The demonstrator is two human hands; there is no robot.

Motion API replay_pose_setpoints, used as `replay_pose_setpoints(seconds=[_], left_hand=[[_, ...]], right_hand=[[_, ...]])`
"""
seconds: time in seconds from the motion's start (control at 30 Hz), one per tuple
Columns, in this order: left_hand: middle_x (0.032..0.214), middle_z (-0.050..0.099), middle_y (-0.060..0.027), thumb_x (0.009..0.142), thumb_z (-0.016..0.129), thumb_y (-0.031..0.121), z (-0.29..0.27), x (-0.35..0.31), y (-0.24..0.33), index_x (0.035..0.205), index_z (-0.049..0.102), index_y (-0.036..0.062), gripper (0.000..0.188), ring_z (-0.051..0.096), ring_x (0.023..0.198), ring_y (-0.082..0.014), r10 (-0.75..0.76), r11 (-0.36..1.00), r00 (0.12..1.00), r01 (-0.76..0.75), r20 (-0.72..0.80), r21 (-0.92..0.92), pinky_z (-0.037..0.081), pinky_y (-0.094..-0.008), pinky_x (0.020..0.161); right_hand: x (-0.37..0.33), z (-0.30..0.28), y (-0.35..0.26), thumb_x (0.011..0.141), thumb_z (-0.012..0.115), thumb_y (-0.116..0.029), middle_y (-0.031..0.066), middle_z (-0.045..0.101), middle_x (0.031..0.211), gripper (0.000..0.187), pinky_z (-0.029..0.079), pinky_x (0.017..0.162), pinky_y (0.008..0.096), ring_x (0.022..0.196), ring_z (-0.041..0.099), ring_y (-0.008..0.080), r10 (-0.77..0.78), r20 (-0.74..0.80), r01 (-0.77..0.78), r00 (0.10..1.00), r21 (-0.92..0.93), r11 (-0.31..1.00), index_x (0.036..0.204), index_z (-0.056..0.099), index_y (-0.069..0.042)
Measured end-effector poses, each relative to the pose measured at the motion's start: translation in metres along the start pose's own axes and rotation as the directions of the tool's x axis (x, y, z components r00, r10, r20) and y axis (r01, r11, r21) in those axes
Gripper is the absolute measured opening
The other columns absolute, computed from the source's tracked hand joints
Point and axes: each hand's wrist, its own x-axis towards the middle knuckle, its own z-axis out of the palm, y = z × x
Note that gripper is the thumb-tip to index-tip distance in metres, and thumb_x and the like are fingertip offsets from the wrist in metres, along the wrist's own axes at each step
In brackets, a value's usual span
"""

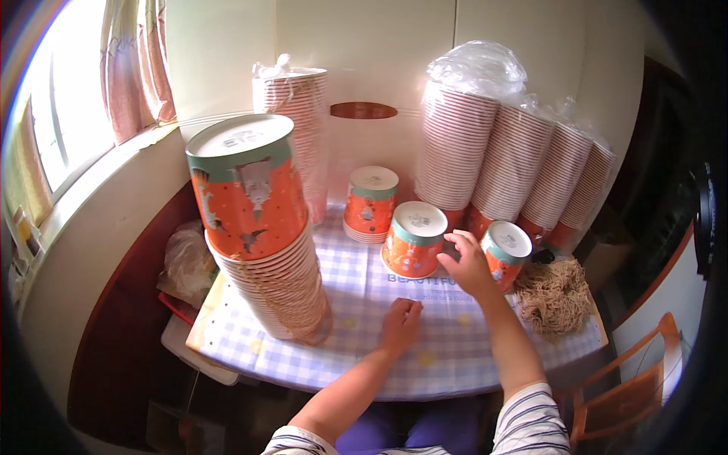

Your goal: Attaching a string handle to a paper tub.

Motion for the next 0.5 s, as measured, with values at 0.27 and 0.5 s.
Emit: replay_pose_setpoints(seconds=[0.27,0.5], left_hand=[[0.076,0.058,-0.0058,0.086,0.060,0.016,-0.005,-0.001,0.007,0.083,0.064,0.0002,0.017,0.053,0.069,-0.0117,-0.067,0.998,0.998,0.067,-0.020,-0.006,0.044,-0.0255,0.064],[0.080,0.057,-0.0055,0.087,0.058,0.011,-0.013,0.001,0.006,0.083,0.061,-0.0005,0.012,0.053,0.069,-0.0119,0.080,0.996,0.985,-0.074,-0.150,0.043,0.044,-0.0252,0.065]], right_hand=[[0.004,0.053,0.034,0.069,0.074,-0.019,0.0166,0.046,0.128,0.047,0.032,0.102,0.0478,0.120,0.042,0.0346,-0.278,-0.146,0.230,0.949,-0.283,0.931,0.110,0.052,-0.006],[-0.032,0.013,0.034,0.080,0.069,-0.014,0.0116,0.060,0.105,0.025,0.045,0.085,0.0341,0.095,0.058,0.0210,0.177,-0.316,-0.023,0.932,0.437,0.899,0.095,0.052,-0.003]])
